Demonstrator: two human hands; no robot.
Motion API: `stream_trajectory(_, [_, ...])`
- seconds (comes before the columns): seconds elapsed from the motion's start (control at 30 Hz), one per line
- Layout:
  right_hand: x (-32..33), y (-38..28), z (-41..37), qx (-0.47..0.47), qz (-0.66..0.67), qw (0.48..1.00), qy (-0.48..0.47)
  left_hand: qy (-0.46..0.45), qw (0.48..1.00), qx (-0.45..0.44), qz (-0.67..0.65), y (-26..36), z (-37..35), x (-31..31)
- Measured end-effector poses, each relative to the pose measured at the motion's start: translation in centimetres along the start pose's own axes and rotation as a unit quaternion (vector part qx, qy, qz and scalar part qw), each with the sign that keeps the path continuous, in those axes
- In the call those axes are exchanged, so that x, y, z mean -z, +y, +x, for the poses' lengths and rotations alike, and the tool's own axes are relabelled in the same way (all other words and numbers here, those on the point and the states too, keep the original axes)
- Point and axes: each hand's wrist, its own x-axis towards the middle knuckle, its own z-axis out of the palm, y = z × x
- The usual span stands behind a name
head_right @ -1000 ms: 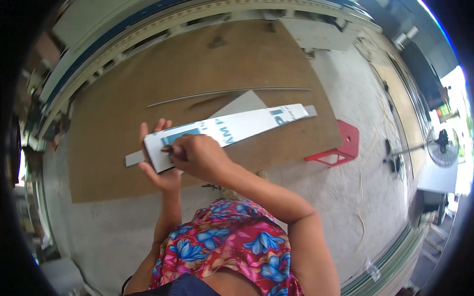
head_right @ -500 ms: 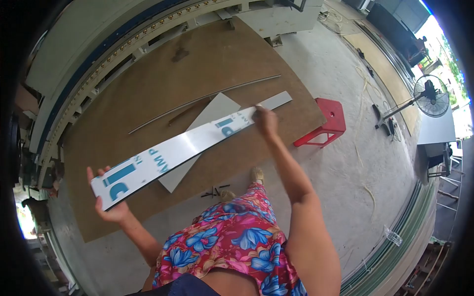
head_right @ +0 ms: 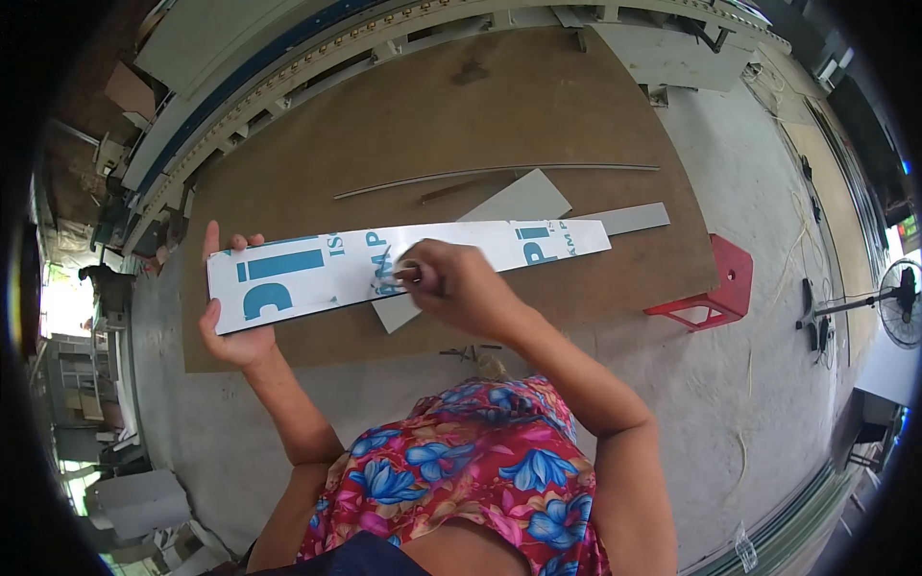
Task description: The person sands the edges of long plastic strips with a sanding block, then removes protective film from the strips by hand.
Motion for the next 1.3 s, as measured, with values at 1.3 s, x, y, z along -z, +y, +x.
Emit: stream_trajectory(1.3, [11.0,22.9,-16.0,-0.320,0.005,0.829,0.458,-0.027,0.998,-0.013,-0.063,2.2,0.5,2.7])
